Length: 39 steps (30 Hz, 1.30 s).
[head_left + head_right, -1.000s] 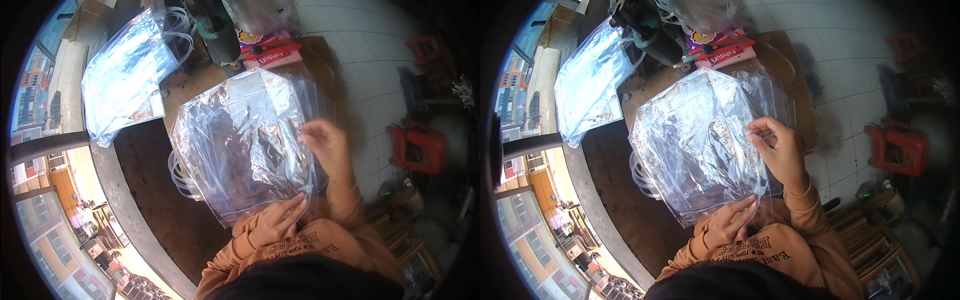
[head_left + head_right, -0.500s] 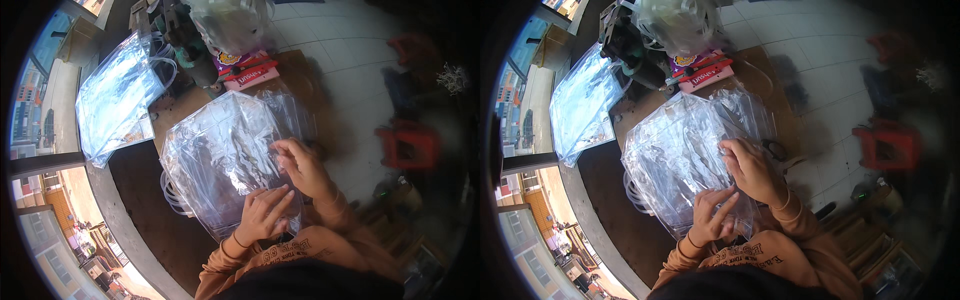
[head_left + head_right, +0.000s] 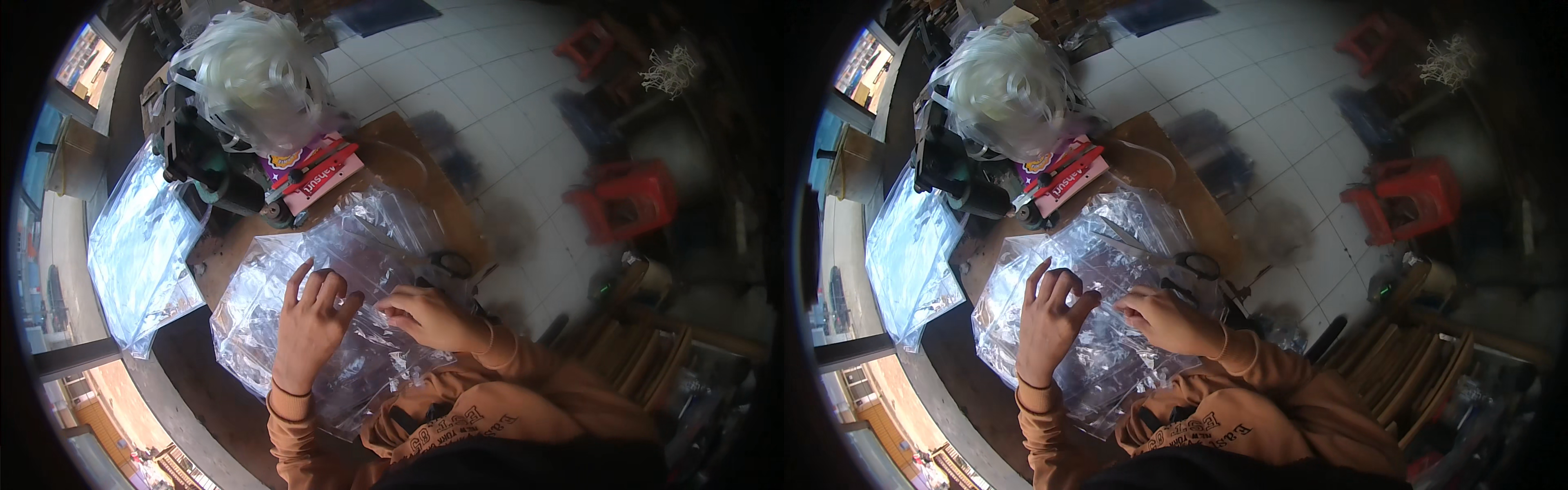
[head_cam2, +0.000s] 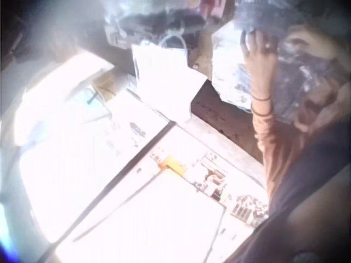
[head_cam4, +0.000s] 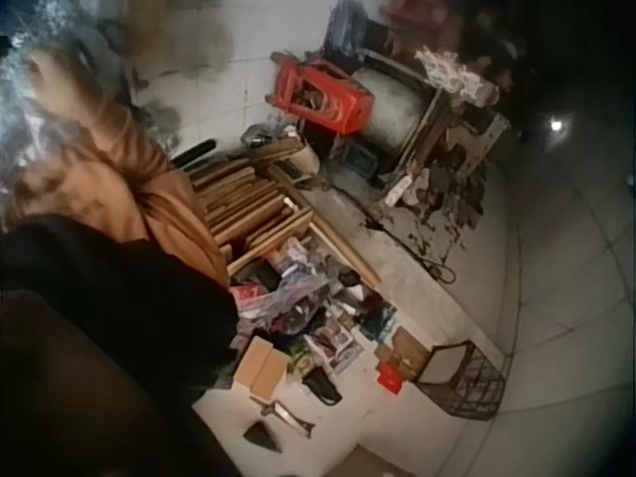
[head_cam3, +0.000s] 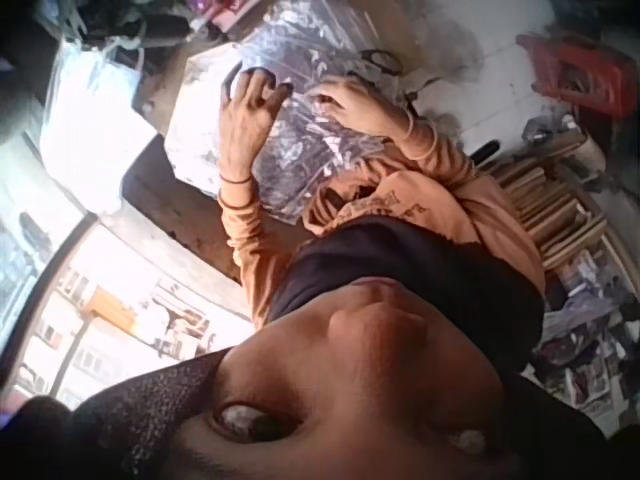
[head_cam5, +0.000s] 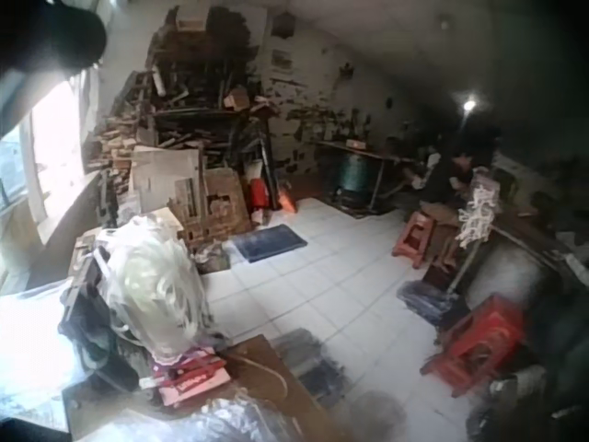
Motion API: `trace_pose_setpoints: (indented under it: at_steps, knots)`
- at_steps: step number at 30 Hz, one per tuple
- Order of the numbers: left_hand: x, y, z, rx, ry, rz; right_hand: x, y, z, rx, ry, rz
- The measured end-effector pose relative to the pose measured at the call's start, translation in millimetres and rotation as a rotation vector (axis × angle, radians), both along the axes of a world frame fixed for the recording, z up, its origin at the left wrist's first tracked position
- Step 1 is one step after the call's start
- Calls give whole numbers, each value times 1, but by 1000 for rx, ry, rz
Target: The person trims the excess edges of large plastic sheets using scissors on a workbench.
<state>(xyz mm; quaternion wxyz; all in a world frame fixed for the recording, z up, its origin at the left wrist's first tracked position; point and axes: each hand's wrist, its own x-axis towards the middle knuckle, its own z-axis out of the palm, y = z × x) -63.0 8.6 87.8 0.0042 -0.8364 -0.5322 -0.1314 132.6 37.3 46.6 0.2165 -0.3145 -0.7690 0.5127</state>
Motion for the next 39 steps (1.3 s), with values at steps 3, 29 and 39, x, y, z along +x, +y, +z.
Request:
trace_pose_setpoints:
  at_steps: [3,29,39]
  knots:
    - [-3,9,-8,-28,-85,12,10,-4,-9,33,-22,-62]
    - [5,16,-31,-254,-396,-127,46,18,-14,390,-205,-405]
    - [4,15,-38,-268,-458,-125,48,0,-26,500,-539,-227]
